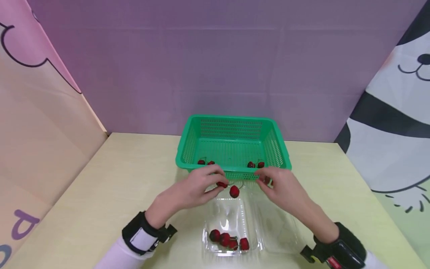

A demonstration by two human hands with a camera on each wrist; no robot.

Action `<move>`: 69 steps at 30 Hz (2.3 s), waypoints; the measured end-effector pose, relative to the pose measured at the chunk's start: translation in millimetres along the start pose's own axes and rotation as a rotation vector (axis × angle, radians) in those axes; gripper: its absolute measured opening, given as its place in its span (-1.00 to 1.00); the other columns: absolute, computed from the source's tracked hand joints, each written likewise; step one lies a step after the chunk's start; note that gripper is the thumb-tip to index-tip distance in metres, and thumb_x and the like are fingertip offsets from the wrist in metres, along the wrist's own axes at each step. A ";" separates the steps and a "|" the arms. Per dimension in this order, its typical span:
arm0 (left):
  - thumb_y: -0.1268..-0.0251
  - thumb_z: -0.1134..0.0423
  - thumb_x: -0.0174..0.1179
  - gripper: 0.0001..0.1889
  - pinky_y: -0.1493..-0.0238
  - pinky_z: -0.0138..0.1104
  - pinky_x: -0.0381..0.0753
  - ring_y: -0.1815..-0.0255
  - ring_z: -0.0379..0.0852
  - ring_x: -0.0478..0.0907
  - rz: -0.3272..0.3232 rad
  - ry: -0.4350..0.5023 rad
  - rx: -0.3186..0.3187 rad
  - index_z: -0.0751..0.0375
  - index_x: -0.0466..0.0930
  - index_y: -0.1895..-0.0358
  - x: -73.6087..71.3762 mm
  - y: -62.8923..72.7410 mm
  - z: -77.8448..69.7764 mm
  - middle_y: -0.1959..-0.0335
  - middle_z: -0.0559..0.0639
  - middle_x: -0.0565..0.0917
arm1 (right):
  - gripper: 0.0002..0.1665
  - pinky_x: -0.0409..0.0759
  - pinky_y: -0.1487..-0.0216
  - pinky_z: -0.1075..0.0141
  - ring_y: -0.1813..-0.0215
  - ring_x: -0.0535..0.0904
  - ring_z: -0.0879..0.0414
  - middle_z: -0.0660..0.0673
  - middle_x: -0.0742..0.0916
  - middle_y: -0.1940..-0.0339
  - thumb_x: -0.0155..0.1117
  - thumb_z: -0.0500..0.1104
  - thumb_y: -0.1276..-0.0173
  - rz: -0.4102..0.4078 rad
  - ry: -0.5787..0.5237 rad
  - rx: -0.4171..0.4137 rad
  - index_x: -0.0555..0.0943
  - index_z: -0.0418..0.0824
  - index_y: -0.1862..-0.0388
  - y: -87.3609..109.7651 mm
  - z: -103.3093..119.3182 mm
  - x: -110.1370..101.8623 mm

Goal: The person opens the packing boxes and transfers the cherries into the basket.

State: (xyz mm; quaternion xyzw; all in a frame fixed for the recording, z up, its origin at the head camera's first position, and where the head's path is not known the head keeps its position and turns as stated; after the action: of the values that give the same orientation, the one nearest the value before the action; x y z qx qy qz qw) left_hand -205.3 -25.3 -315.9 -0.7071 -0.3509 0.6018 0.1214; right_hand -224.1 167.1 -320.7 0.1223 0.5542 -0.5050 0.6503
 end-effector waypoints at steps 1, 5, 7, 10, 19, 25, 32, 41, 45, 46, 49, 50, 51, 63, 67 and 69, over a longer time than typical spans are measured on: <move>-0.22 0.48 0.42 -0.83 0.08 -0.47 0.60 0.17 -0.14 0.60 -0.009 -0.005 -0.004 0.27 0.73 0.14 -1.7 0.1 0.7 0.16 -0.01 0.62 | -0.81 0.61 0.42 0.38 0.38 0.58 0.26 0.06 0.72 0.38 0.48 -0.38 -0.25 0.002 -0.001 -0.003 0.76 -0.26 0.14 0.8 0.7 0.8; -0.21 0.47 0.44 -0.81 0.06 -0.47 0.60 0.16 -0.15 0.61 -0.034 -0.018 -0.024 0.27 0.73 0.12 -6.3 0.8 4.4 0.15 -0.01 0.63 | -0.82 0.65 0.37 0.36 0.37 0.60 0.27 0.05 0.74 0.35 0.47 -0.40 -0.24 0.014 -0.018 -0.026 0.75 -0.23 0.19 3.3 6.3 4.2; -0.21 0.46 0.45 -0.81 0.06 -0.46 0.61 0.16 -0.15 0.61 -0.047 -0.031 -0.035 0.27 0.73 0.12 -8.6 1.4 6.1 0.15 -0.01 0.63 | -0.82 0.67 0.34 0.34 0.36 0.60 0.28 0.06 0.75 0.34 0.46 -0.41 -0.24 0.025 -0.024 -0.038 0.74 -0.22 0.21 3.8 9.5 6.7; -0.23 0.43 0.45 -0.82 0.07 -0.46 0.60 0.15 -0.14 0.60 -0.073 -0.046 -0.045 0.27 0.74 0.11 -12.4 2.5 8.0 0.13 0.00 0.63 | -0.82 0.70 0.31 0.29 0.35 0.61 0.28 0.06 0.75 0.34 0.46 -0.41 -0.24 0.045 -0.038 -0.039 0.74 -0.21 0.22 4.1 13.6 11.5; -0.23 0.46 0.44 -0.78 0.13 -0.46 0.62 0.14 -0.13 0.60 -0.174 -0.043 -0.071 0.30 0.71 0.07 -21.0 5.5 15.2 0.10 0.04 0.63 | -0.81 0.72 0.27 0.27 0.31 0.64 0.25 0.03 0.77 0.31 0.48 -0.41 -0.23 0.081 -0.052 -0.092 0.75 -0.20 0.21 9.6 26.8 21.9; -0.20 0.49 0.44 -0.77 0.13 -0.41 0.65 0.11 -0.10 0.62 -0.210 -0.056 -0.087 0.32 0.70 0.08 -24.0 7.9 20.3 0.08 0.06 0.62 | -0.78 0.70 0.25 0.30 0.30 0.67 0.18 0.04 0.77 0.31 0.49 -0.42 -0.18 0.088 -0.044 -0.164 0.74 -0.20 0.22 14.6 37.6 24.3; -0.21 0.50 0.43 -0.77 0.11 -0.36 0.68 0.13 -0.07 0.66 -0.278 -0.063 -0.108 0.36 0.71 0.07 -29.0 11.4 26.2 0.10 0.09 0.63 | -0.78 0.70 0.22 0.29 0.26 0.67 0.16 0.02 0.76 0.29 0.52 -0.36 -0.20 0.134 0.006 -0.185 0.75 -0.18 0.18 18.1 47.7 28.7; -0.22 0.54 0.41 -0.77 0.14 -0.34 0.70 0.13 -0.05 0.66 -0.340 -0.042 -0.144 0.37 0.71 0.07 -33.4 13.2 35.4 0.11 0.10 0.64 | -0.81 0.70 0.14 0.23 0.19 0.68 0.13 -0.02 0.77 0.25 0.53 -0.29 -0.23 0.202 0.046 -0.224 0.75 -0.22 0.17 22.7 59.4 37.2; -0.23 0.54 0.40 -0.78 0.14 -0.34 0.70 0.15 -0.05 0.66 -0.358 -0.027 -0.160 0.38 0.71 0.07 -34.6 13.4 39.9 0.11 0.11 0.63 | -0.83 0.70 0.15 0.23 0.19 0.68 0.13 -0.02 0.77 0.25 0.53 -0.26 -0.25 0.208 0.050 -0.241 0.76 -0.22 0.18 23.0 65.3 38.5; -0.23 0.54 0.40 -0.79 0.15 -0.35 0.70 0.16 -0.05 0.66 -0.362 -0.024 -0.166 0.38 0.72 0.07 -34.7 13.6 41.1 0.11 0.11 0.63 | -0.83 0.70 0.15 0.23 0.19 0.68 0.13 -0.02 0.77 0.25 0.53 -0.25 -0.26 0.213 0.051 -0.245 0.76 -0.21 0.18 22.9 66.8 39.0; -0.24 0.53 0.40 -0.79 0.16 -0.39 0.68 0.16 -0.05 0.66 -0.376 -0.021 -0.185 0.38 0.72 0.07 -35.7 14.6 44.8 0.11 0.11 0.64 | -0.83 0.70 0.14 0.23 0.20 0.68 0.14 0.00 0.75 0.25 0.52 -0.23 -0.28 0.236 0.048 -0.252 0.76 -0.21 0.17 22.8 71.7 41.8; -0.24 0.53 0.40 -0.79 0.19 -0.40 0.67 0.17 -0.05 0.65 -0.381 -0.026 -0.191 0.37 0.72 0.07 -35.9 15.1 46.0 0.11 0.11 0.64 | -0.83 0.69 0.14 0.24 0.20 0.67 0.15 0.00 0.75 0.25 0.52 -0.22 -0.28 0.249 0.044 -0.252 0.76 -0.21 0.16 22.9 73.2 43.2; -0.24 0.52 0.40 -0.80 0.22 -0.41 0.66 0.17 -0.05 0.65 -0.385 -0.033 -0.198 0.37 0.73 0.08 -36.3 15.5 46.9 0.11 0.11 0.64 | -0.83 0.69 0.14 0.24 0.20 0.67 0.16 0.00 0.74 0.25 0.52 -0.22 -0.29 0.261 0.039 -0.253 0.76 -0.20 0.16 23.1 74.7 44.6; -0.26 0.49 0.41 -0.81 0.25 -0.38 0.63 0.17 -0.10 0.62 -0.421 -0.076 -0.261 0.36 0.73 0.08 -38.9 20.0 58.1 0.10 0.08 0.64 | -0.75 0.69 0.10 0.31 0.13 0.65 0.21 0.00 0.72 0.13 0.46 -0.15 -0.37 0.381 0.020 -0.254 0.72 -0.19 0.02 28.2 85.5 63.3; -0.22 0.51 0.43 -0.80 0.24 -0.32 0.65 0.16 -0.06 0.64 -0.453 -0.095 -0.266 0.35 0.74 0.09 -40.1 21.3 60.8 0.12 0.09 0.66 | -0.72 0.68 0.11 0.31 0.14 0.64 0.21 0.00 0.71 0.12 0.47 -0.13 -0.37 0.402 0.031 -0.264 0.71 -0.19 0.00 28.6 88.8 67.6; -0.19 0.52 0.44 -0.79 0.21 -0.27 0.67 0.15 -0.03 0.65 -0.470 -0.106 -0.272 0.36 0.75 0.10 -40.8 22.3 62.4 0.13 0.10 0.66 | -0.71 0.68 0.10 0.31 0.14 0.64 0.21 0.00 0.71 0.13 0.47 -0.12 -0.37 0.413 0.039 -0.269 0.71 -0.19 -0.01 28.5 90.3 69.4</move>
State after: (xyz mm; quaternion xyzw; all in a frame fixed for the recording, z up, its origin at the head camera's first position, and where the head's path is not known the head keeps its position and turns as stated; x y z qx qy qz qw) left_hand -257.1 -83.3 -313.3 -0.5838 -0.5887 0.5404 0.1432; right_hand -156.3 79.1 -358.6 0.1548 0.5922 -0.2807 0.7393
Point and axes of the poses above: each hand's wrist, its own y-axis away from the middle knuckle, its own x-axis out of the palm, z = x × y, the point moved 8 cm from there along -y, towards the middle knuckle
